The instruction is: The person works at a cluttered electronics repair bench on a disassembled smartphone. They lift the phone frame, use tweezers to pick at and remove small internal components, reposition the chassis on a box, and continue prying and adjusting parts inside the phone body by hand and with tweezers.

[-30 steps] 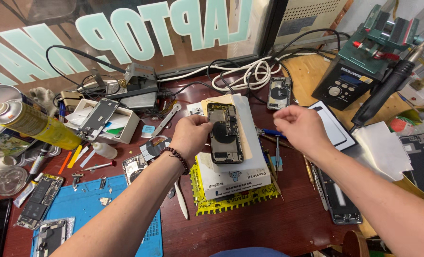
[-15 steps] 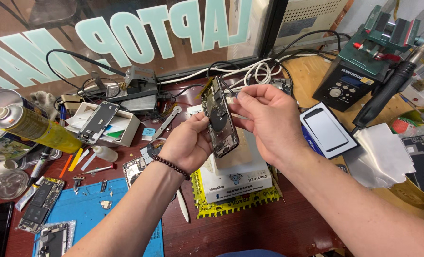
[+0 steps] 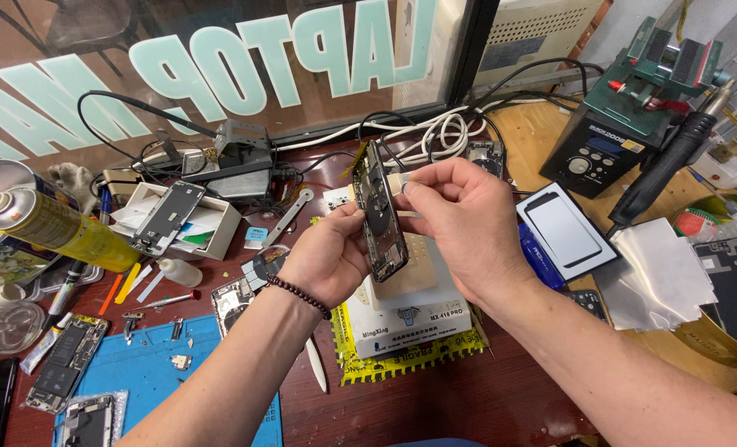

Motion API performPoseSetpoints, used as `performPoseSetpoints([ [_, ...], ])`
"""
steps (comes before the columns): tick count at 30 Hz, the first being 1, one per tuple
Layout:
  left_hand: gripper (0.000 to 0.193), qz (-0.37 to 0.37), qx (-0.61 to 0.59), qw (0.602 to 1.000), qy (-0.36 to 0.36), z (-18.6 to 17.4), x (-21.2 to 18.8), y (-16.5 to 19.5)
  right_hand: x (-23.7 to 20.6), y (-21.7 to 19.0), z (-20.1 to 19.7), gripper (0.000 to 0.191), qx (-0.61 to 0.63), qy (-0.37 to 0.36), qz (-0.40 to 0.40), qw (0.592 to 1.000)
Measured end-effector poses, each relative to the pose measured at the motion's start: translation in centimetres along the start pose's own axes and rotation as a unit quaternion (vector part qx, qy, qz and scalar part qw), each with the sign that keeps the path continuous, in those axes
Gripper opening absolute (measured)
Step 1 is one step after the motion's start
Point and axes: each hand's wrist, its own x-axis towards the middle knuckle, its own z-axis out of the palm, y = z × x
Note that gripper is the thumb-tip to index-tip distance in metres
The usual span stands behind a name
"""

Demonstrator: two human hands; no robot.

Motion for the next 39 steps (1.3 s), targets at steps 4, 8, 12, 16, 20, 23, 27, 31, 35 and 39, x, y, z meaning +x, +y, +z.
performPoseSetpoints([
  [4,0.028,0.008,0.026,1.000,-0.007,0.3,-0.1,0.2,0.0,-0.1,0.0,0.009,-0.011,0.007,0.013,1.000],
  [8,0.025,0.005,0.018,0.999,0.029,0.4,-0.1,0.2,0.0,-0.1,-0.1,0.010,-0.018,0.013,0.022,1.000],
  [12,0.023,0.010,0.034,0.999,0.030,0.4,-0.2,0.3,0.0,0.1,-0.3,0.010,-0.011,0.024,0.031,0.999],
  [16,0.024,0.010,0.040,0.999,0.024,0.7,-0.2,0.4,0.0,0.3,-0.6,0.010,0.007,0.016,0.027,0.999],
  [20,0.024,0.008,0.043,0.999,0.023,0.8,-0.2,0.5,0.0,0.6,-0.9,0.010,-0.001,0.025,0.024,0.999],
  [23,0.025,0.014,0.029,0.999,0.029,0.7,-0.2,0.3,0.1,1.0,-1.2,0.010,-0.014,0.035,0.020,0.999],
  [27,0.025,0.040,0.008,0.997,0.065,0.4,0.2,-0.2,0.4,1.3,-1.5,0.008,-0.018,0.049,0.012,0.999],
  [31,0.021,0.103,-0.023,0.988,0.109,0.2,0.9,-1.4,0.6,1.6,-1.7,0.008,-0.054,0.051,0.018,0.997],
  [35,0.019,0.129,-0.024,0.981,0.143,0.2,1.3,-2.0,0.7,1.9,-2.0,0.008,-0.073,0.053,0.037,0.995],
  [39,0.020,0.102,0.015,0.985,0.141,0.6,1.3,-1.3,1.5,2.0,-2.9,0.022,-0.040,0.073,0.069,0.994],
])
